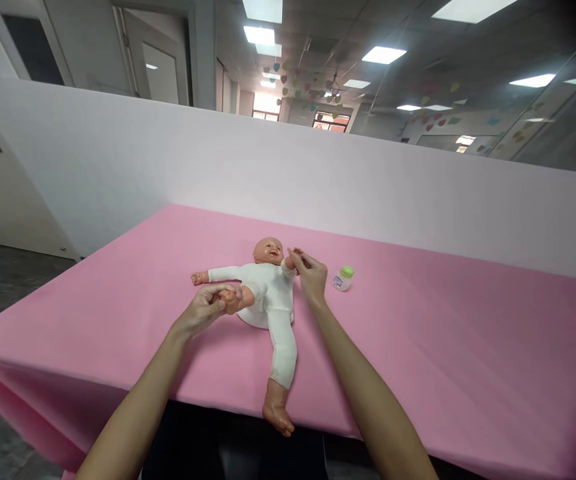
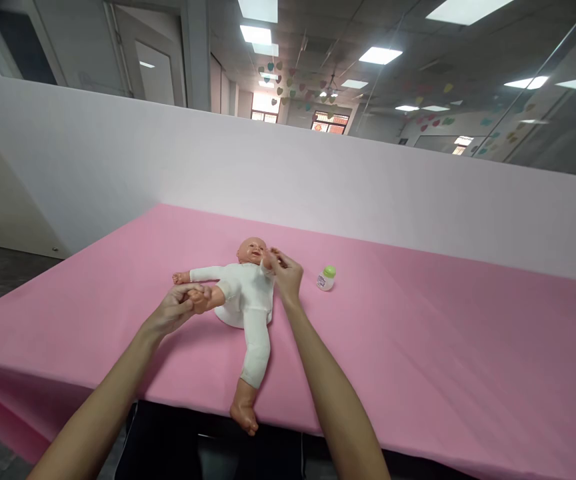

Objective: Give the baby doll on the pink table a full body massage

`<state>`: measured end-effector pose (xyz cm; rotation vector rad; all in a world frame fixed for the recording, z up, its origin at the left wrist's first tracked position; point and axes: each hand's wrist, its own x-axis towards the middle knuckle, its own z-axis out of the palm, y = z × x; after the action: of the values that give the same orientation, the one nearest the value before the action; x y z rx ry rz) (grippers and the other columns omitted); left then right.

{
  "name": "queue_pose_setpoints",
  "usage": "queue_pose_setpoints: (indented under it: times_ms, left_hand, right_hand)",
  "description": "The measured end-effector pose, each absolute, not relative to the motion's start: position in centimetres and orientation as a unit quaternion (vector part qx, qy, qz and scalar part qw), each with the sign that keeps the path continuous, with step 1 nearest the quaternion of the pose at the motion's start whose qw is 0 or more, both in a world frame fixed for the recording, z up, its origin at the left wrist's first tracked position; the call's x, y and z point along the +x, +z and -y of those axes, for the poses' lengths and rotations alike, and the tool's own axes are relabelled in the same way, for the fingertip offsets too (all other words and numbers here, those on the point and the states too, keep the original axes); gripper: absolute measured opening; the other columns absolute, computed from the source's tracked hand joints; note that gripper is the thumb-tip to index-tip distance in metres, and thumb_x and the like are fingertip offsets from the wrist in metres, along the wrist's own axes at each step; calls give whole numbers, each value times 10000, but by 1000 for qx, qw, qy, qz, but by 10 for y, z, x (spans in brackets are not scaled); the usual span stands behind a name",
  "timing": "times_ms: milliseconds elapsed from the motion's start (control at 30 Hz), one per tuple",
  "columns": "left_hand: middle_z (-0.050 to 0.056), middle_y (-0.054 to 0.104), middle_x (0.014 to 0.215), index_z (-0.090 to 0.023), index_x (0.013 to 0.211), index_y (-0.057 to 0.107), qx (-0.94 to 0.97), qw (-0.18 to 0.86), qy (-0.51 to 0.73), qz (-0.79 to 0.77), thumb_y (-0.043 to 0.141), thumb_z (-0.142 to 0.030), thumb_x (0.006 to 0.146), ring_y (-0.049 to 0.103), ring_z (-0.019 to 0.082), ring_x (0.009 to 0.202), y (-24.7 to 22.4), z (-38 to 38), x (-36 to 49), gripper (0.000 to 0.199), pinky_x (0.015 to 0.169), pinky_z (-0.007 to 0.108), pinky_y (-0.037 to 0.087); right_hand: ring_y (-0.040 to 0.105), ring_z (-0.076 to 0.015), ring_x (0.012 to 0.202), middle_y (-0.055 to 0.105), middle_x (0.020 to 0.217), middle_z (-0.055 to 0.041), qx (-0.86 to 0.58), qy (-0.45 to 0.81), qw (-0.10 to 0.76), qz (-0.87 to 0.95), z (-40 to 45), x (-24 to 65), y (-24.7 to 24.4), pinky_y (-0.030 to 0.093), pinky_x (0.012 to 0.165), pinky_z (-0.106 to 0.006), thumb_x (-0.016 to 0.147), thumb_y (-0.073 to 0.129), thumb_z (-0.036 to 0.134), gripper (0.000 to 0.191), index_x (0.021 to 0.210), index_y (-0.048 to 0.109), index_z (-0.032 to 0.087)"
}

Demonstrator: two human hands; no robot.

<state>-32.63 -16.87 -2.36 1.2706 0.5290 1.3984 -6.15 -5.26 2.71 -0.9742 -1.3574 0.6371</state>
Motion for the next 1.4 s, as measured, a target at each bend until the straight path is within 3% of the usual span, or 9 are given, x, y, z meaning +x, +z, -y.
queue_pose_setpoints:
  times_ms: [200,300,467,567,667,867,1133,1267,1400]
  left_hand:
    - [97,627,934,-118,1045,776,569,619,498,-215,900,-496,741,548,162,804,-25,134,-302,501,675,249,423]
    - [58,601,843,-113,1034,766,556,634,489,-224,917,-511,705,512,135,725,-34,127,-300,538,610,223,370]
    - [62,615,835,-108,1022,765,539,651,485,-225,932,-501,685,503,129,696,-42,126,-299,544,599,219,370]
    - [114,649,983,-129,1062,772,528,633,520,-224,912,-481,728,556,155,787,-38,132,-307,506,629,219,412]
    - [141,664,1099,-163,1045,780,517,603,569,-215,897,-466,759,613,207,957,-33,148,-326,432,762,262,489]
    - [132,694,967,-151,923,791,500,540,615,-284,918,-496,709,642,233,919,-45,205,-377,426,801,309,532]
    - [152,719,993,-149,923,797,484,515,597,-379,898,-508,721,658,296,998,-75,259,-391,424,884,359,536]
    - [137,712,997,-165,936,793,476,506,622,-362,894,-510,730,651,282,988,-75,253,-387,414,873,353,532]
    - [118,691,959,-165,910,781,479,515,635,-319,916,-500,707,630,235,909,-57,226,-377,415,813,320,522]
  right_hand:
    - [740,-219,828,826,972,1,-394,194,427,791,53,-90,10,543,781,-297,915,673,334,197,981,846,266]
    - [760,-224,961,812,1108,17,-387,193,398,809,46,-87,4,549,821,-294,924,658,273,232,1079,828,304]
    - [761,-225,986,812,1106,21,-386,197,383,816,45,-85,2,544,831,-298,926,675,276,235,1103,822,321]
    - [745,-215,853,826,972,1,-401,223,432,777,47,-81,6,539,773,-292,907,712,346,192,1021,845,266]
    - [690,-188,757,806,887,-32,-435,267,558,654,44,-65,11,524,688,-276,852,767,467,331,1004,843,183]
    - [539,-106,584,679,687,0,-505,320,718,357,30,7,-10,493,545,-239,669,895,534,441,830,783,139]
    - [493,-67,488,615,627,48,-543,409,716,159,37,48,-56,448,450,-196,635,953,373,374,733,671,148]
    - [521,-74,537,633,664,36,-528,400,734,150,39,37,-45,472,493,-193,651,942,329,323,743,692,146]
    - [530,-89,590,645,701,24,-492,364,748,258,39,12,-17,497,556,-217,655,928,438,367,767,721,156]
